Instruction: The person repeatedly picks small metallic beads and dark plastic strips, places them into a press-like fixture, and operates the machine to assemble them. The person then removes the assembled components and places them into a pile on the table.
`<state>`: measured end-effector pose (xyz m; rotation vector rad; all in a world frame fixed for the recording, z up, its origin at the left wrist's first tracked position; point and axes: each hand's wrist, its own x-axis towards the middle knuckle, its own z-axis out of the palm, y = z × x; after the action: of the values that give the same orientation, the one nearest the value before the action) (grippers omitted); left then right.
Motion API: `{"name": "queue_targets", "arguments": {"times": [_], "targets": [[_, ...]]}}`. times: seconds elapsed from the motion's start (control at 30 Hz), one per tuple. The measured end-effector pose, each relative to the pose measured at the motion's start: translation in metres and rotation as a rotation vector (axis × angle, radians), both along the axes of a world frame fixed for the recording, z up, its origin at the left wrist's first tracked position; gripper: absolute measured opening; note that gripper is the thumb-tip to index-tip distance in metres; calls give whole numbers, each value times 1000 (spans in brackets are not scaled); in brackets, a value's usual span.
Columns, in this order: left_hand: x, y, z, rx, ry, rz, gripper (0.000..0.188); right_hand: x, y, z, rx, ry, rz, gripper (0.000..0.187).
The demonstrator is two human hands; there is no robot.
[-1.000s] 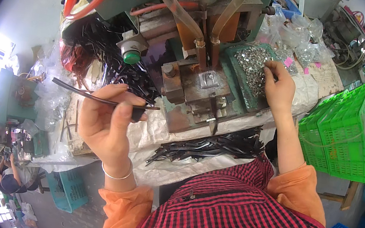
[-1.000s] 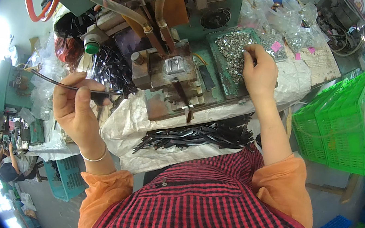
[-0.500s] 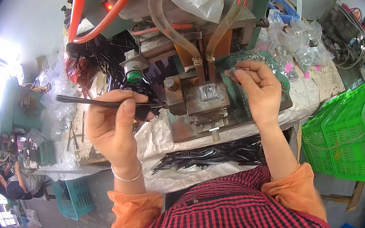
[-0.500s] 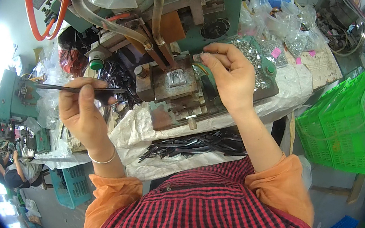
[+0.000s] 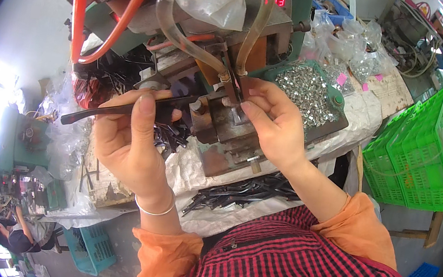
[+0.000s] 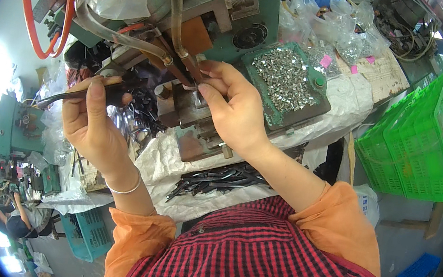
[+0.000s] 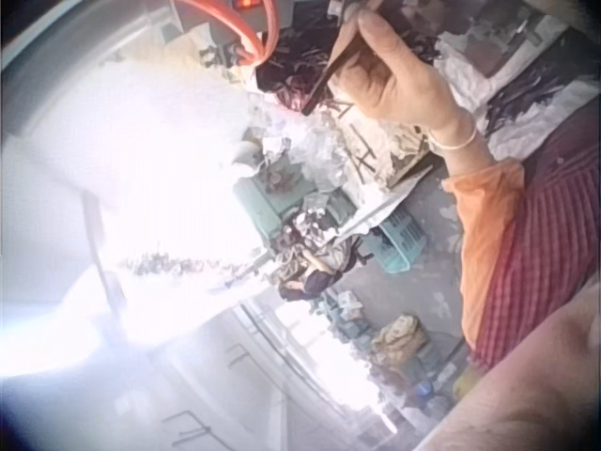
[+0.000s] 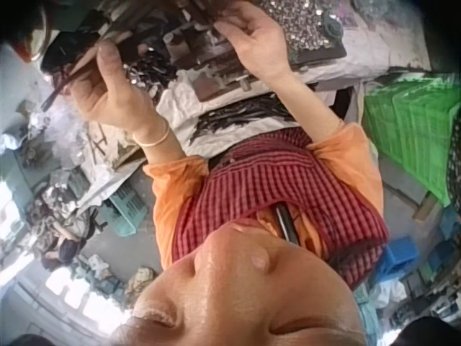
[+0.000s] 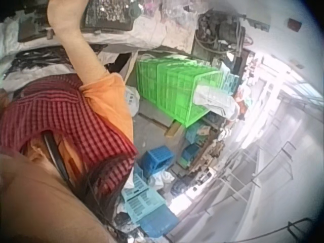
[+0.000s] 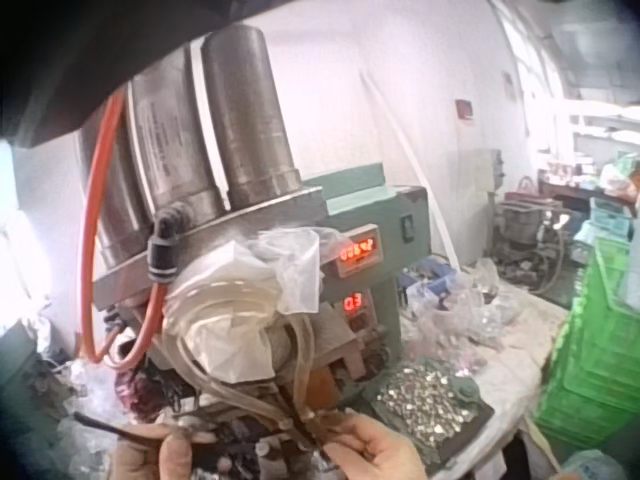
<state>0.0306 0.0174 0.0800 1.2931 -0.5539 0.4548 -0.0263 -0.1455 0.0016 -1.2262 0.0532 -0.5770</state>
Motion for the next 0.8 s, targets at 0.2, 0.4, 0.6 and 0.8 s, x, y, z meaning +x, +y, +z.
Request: {"name": "queue_targets", "arguments": {"times": [0.2, 0.4, 0.6, 0.8], "targets": [[-2, 1, 3, 20, 12, 43, 13, 2, 4, 18, 132, 39, 135, 42], [-11, 4, -29, 142, -153, 15, 10, -12, -1, 29, -105, 35, 111, 50], [-18, -21, -66, 694, -844, 91, 27, -25, -90, -35, -1338, 435, -562, 31], [-11, -17, -84, 702, -870, 92, 31, -34, -126, -87, -1303, 331, -696, 17]]}}
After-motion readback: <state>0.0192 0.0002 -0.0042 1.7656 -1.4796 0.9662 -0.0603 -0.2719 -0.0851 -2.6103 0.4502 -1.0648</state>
